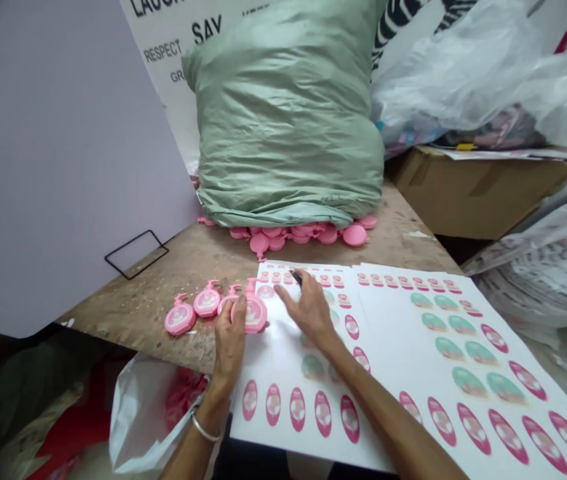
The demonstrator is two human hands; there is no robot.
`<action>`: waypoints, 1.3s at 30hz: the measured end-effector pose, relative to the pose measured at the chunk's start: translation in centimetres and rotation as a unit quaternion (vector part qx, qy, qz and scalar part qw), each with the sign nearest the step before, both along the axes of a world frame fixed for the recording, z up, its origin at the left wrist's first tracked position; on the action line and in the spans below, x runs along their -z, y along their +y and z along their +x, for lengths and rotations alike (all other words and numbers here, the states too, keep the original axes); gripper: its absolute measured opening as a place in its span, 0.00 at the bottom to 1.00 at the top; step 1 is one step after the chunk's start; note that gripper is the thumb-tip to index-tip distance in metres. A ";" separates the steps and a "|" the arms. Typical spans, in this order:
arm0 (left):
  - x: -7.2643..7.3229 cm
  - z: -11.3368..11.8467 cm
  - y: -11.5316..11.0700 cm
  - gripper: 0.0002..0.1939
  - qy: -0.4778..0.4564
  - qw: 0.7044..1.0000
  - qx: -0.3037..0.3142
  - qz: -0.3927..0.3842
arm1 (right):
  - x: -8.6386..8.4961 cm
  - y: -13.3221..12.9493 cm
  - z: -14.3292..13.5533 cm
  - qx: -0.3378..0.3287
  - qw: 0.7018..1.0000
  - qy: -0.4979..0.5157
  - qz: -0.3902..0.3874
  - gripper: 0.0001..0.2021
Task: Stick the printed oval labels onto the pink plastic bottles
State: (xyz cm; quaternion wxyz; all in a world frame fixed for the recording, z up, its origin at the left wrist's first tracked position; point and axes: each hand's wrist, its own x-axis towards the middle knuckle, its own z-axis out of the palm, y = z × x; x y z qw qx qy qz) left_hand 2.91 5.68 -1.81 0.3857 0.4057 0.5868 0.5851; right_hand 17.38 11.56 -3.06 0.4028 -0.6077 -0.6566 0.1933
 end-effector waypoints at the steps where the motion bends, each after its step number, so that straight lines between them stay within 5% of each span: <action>1: 0.4 -0.5 0.3 0.14 0.042 0.999 -0.012 0.012 | 0.2 1.5 0.1 0.006 0.999 -0.040 -0.015 0.27; 8: 2.3 -2.9 3.2 0.12 0.401 0.916 -0.003 0.037 | 1.1 10.5 -5.2 0.001 0.982 -0.182 -0.051 0.19; 12: 2.7 -6.1 4.1 0.15 0.497 0.867 -0.036 -0.003 | 1.9 12.2 -6.9 0.011 0.973 -0.221 -0.066 0.15; 16: 2.7 -8.3 3.2 0.16 0.529 0.848 -0.018 -0.007 | 1.3 12.5 -5.8 0.008 0.966 -0.242 -0.089 0.12; 21: 1.2 -13.6 2.1 0.17 0.446 0.890 -0.025 0.087 | -0.8 9.5 -5.0 0.008 0.964 -0.255 -0.071 0.23; 24: 0.3 -19.3 3.9 0.16 0.389 0.918 -0.038 0.065 | -1.3 6.0 -6.4 -0.161 0.960 -0.216 -0.072 0.39; 27: 0.4 -22.9 6.7 0.16 0.357 0.932 0.037 0.039 | -0.8 3.0 -9.1 -0.348 0.912 -0.168 -0.136 0.48; 30: 1.4 -23.2 7.9 0.18 0.305 0.942 0.138 0.011 | -0.2 1.2 -11.8 -0.358 0.905 -0.182 -0.142 0.46; 34: 2.3 -23.1 4.0 0.20 0.238 0.957 0.165 -0.003 | -0.2 -1.2 -14.8 -0.376 0.902 -0.187 -0.094 0.41; 39: 3.6 -24.9 -4.6 0.25 0.173 0.985 0.006 0.000 | 0.4 -5.8 -18.7 -0.461 0.861 -0.214 -0.029 0.40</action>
